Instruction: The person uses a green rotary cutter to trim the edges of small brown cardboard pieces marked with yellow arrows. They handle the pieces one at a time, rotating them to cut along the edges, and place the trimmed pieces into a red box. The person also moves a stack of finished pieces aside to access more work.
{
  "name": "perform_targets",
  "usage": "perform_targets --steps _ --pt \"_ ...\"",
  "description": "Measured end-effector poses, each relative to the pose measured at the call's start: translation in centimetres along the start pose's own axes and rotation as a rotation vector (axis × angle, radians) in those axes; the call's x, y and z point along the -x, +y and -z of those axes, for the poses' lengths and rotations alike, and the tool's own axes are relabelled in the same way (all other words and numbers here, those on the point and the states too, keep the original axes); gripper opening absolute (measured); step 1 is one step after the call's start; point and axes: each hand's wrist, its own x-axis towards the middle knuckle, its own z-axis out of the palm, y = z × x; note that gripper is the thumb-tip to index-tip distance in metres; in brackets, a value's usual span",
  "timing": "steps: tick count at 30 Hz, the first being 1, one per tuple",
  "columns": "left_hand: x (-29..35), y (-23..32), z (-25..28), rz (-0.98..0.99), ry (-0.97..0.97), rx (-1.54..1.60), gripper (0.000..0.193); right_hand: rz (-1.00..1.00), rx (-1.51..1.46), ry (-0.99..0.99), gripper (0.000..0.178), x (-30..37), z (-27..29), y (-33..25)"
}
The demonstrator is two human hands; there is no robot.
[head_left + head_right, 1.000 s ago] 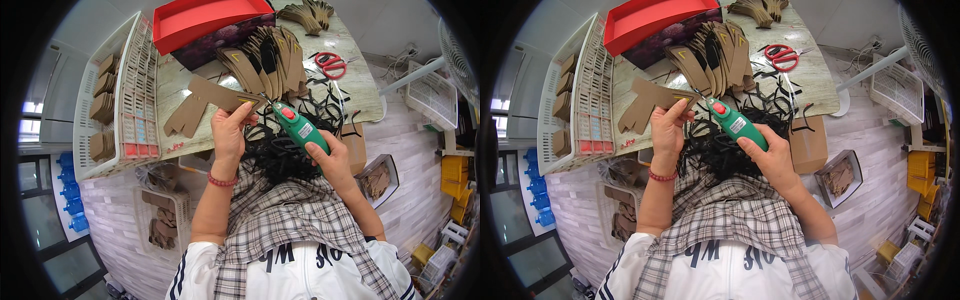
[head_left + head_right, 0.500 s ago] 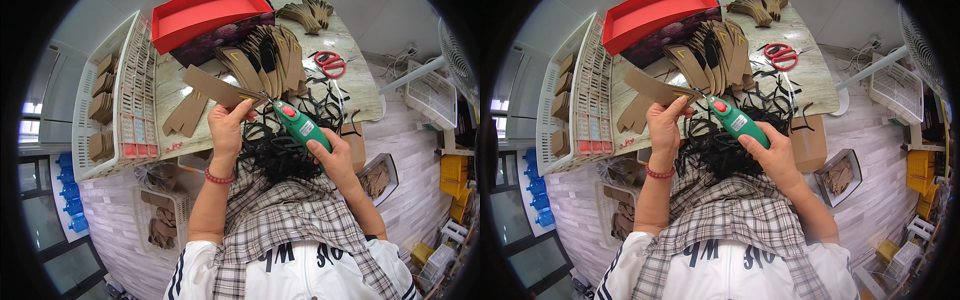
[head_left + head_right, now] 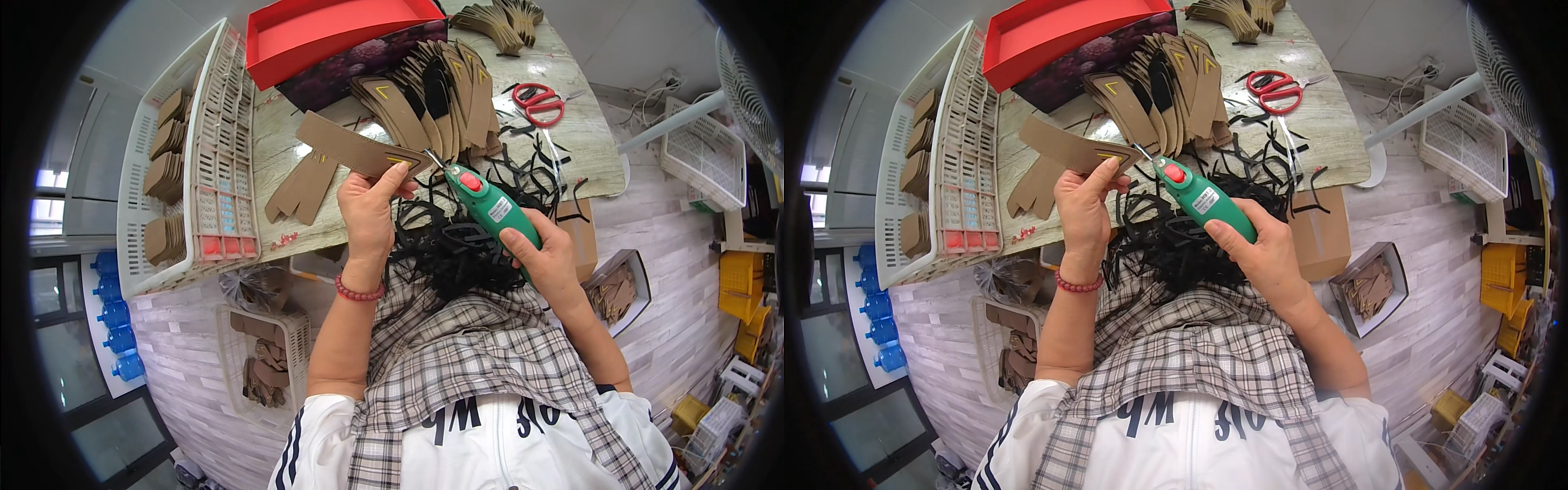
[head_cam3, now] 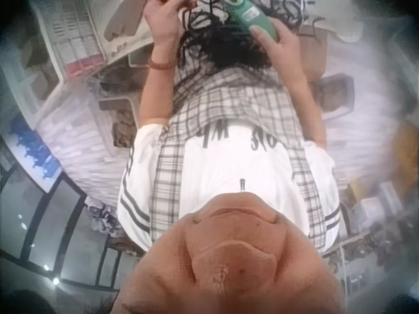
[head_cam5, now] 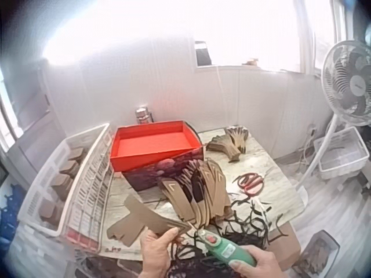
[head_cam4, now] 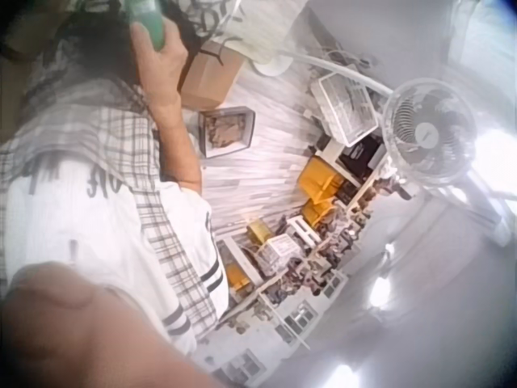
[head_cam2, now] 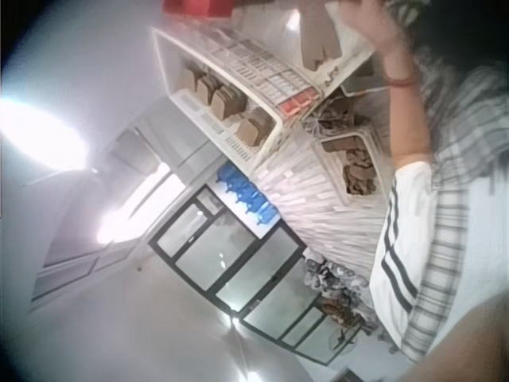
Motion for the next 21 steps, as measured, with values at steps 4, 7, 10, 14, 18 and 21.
perform_targets --steps 4,7,10,14,18,21 --pt "0.0 0.0 -0.2 0.021 -0.011 0.010 0.006 0.000 -0.002 -0.009 0.036 0.0 0.1 0.1" --pt "-0.1 -0.4 -0.1 0.036 -0.016 0.018 0.007 -0.002 -0.011 -0.008 0.036 0.0 0.1 0.1" --pt "0.0 -0.5 -0.3 0.043 0.001 0.037 0.009 -0.006 -0.016 -0.011 0.037 0.0 0.0 0.0" --pt "0.2 -0.8 -0.5 0.069 0.006 0.070 0.010 -0.018 -0.023 -0.014 0.037 -0.1 -0.1 0.0" --pt "-0.8 -0.6 1.1 -0.029 0.210 0.045 0.007 -0.032 -0.029 0.008 0.036 -0.2 0.0 0.1" --pt "-3.4 -0.8 5.0 0.117 0.419 0.168 0.017 -0.047 -0.068 0.025 0.035 0.0 0.1 0.5"
